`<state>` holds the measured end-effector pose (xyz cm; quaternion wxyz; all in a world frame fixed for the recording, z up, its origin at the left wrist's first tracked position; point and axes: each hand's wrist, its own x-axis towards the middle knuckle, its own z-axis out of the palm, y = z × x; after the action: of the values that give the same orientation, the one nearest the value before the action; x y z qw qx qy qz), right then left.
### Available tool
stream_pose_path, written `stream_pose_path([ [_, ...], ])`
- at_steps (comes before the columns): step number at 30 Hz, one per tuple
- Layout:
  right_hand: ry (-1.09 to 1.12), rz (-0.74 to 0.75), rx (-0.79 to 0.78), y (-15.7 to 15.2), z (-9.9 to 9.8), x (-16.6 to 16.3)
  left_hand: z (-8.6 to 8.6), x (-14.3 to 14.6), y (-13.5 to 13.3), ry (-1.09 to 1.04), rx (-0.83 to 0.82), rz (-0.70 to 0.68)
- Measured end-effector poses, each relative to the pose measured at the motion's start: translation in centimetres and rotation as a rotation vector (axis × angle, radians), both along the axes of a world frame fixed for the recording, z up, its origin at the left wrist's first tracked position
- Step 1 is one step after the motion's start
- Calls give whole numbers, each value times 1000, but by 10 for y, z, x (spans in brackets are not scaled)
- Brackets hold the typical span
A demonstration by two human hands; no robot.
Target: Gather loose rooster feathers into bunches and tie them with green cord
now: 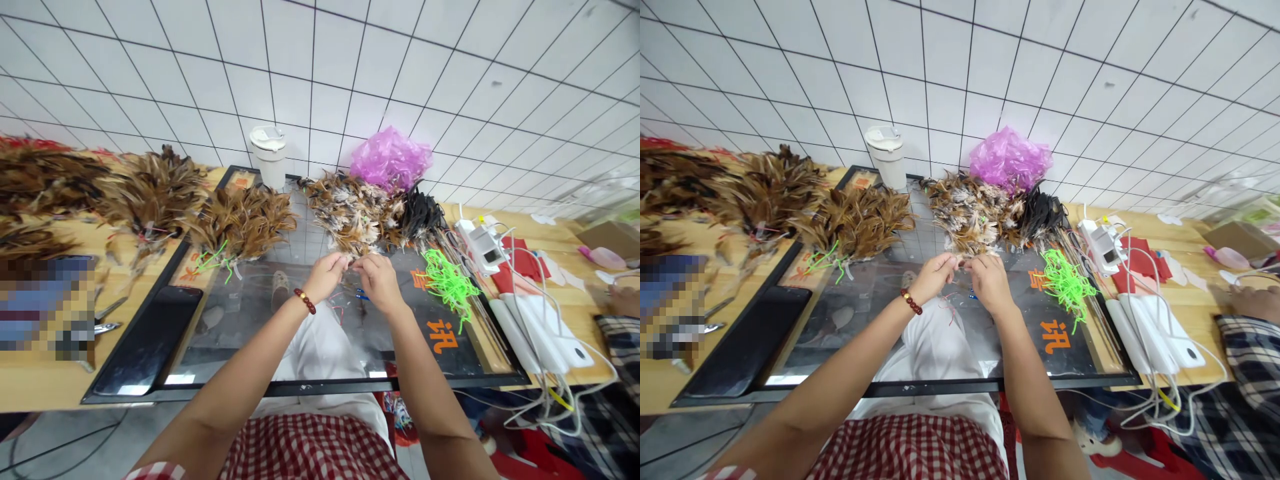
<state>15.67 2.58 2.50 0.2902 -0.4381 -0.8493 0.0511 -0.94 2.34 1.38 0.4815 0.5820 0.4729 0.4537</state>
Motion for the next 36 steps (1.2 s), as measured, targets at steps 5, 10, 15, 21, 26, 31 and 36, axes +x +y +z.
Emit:
stream_pose_path([
  [5, 353, -17, -89, -1, -2, -2, -7, 0, 3, -68, -51, -80],
  [10, 431, 6, -164, -4, 0, -5, -8, 2, 5, -278, -211, 4],
  [15, 443, 34, -143, -4, -2, -8, -11, 1, 6, -209, -160, -88],
  [21, 401, -15, -93, -3, -3, -9, -7, 2, 3, -173, -192, -138],
  [26, 426, -49, -70, -4, -3, -11, -5, 2, 2, -157, -186, -185],
  [31, 438, -80, -32, 2, -6, -4, -7, -2, 6, -136, -52, -21],
  [36, 162, 63, -277, 6, -12, 5, -4, -9, 12, -92, 197, 240],
])
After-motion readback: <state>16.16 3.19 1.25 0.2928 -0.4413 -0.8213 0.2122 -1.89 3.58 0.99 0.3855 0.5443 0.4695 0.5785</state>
